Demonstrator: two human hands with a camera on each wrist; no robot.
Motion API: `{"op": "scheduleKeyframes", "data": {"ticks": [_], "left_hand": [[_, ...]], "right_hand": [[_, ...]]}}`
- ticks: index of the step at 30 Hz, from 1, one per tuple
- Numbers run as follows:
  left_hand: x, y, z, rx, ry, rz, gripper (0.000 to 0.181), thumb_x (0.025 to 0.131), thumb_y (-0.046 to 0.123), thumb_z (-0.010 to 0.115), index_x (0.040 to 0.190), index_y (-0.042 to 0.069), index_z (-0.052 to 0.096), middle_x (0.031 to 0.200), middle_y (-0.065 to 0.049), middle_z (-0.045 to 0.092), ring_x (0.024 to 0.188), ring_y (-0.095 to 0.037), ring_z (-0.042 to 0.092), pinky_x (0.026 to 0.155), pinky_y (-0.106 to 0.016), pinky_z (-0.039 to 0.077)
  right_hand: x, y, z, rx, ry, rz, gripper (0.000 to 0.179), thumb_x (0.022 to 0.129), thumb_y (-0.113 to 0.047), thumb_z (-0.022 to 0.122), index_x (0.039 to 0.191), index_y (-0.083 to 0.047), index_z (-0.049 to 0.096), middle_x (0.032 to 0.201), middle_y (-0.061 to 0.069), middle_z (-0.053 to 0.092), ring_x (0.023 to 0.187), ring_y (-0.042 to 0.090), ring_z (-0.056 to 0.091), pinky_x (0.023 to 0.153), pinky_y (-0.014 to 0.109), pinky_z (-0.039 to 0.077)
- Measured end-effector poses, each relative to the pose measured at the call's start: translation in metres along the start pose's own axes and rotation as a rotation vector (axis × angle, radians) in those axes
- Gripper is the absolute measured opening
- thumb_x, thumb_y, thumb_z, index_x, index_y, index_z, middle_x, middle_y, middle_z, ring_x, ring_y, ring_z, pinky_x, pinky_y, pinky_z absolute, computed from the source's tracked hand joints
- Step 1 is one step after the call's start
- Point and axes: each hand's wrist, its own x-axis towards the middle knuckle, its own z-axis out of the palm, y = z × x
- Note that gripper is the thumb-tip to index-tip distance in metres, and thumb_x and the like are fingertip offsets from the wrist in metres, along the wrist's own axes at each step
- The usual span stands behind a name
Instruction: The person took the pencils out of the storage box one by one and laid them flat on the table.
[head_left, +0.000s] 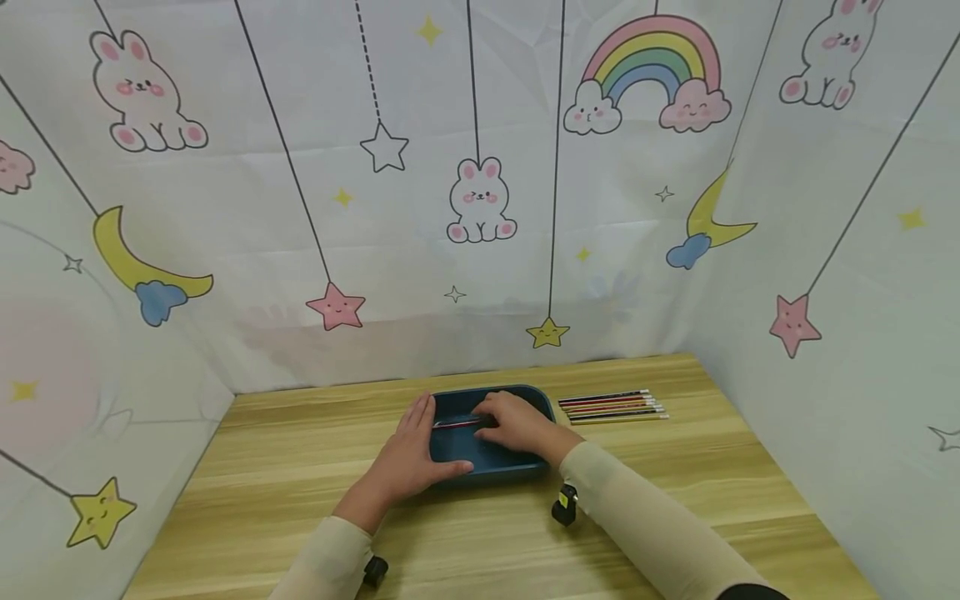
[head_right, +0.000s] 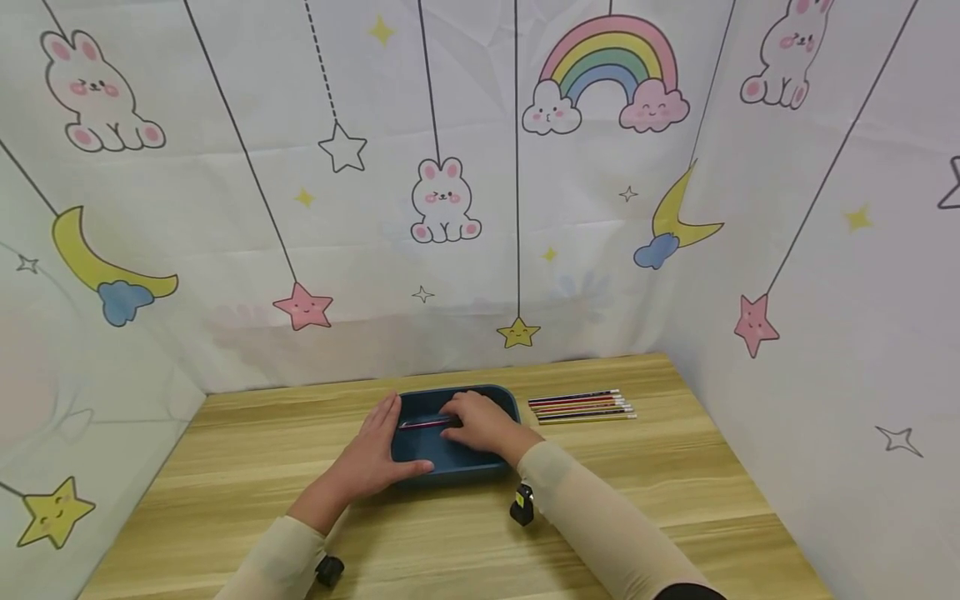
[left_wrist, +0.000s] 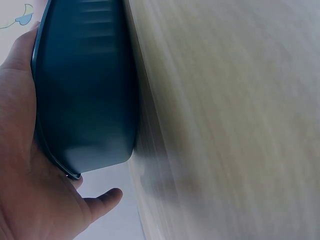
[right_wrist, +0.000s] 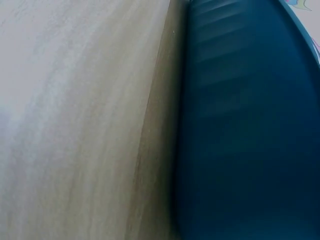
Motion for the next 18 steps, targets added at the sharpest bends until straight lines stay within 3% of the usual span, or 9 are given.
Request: {"op": "scheduleKeyframes", "data": {"ticks": [18], "left_hand": [[-0.0011,0.0040,-0.0013,-0.009,-0.010,-0.023,0.136,0.088,0.079,0.079,0.177,0.001,0.011,0.185,-0.018,0.008,0.171,-0.038,0.007,0.130,-0.063,0.028]], "right_hand": [[0.0018,0.0039,0.0055,0.038,-0.031,-0.066,0.033,0.099,-0.020,0.088,0.130,-0.011,0.082,0.111,0.001,0.070,0.100,0.016,0.063,0.089,0.035,0.056]]}}
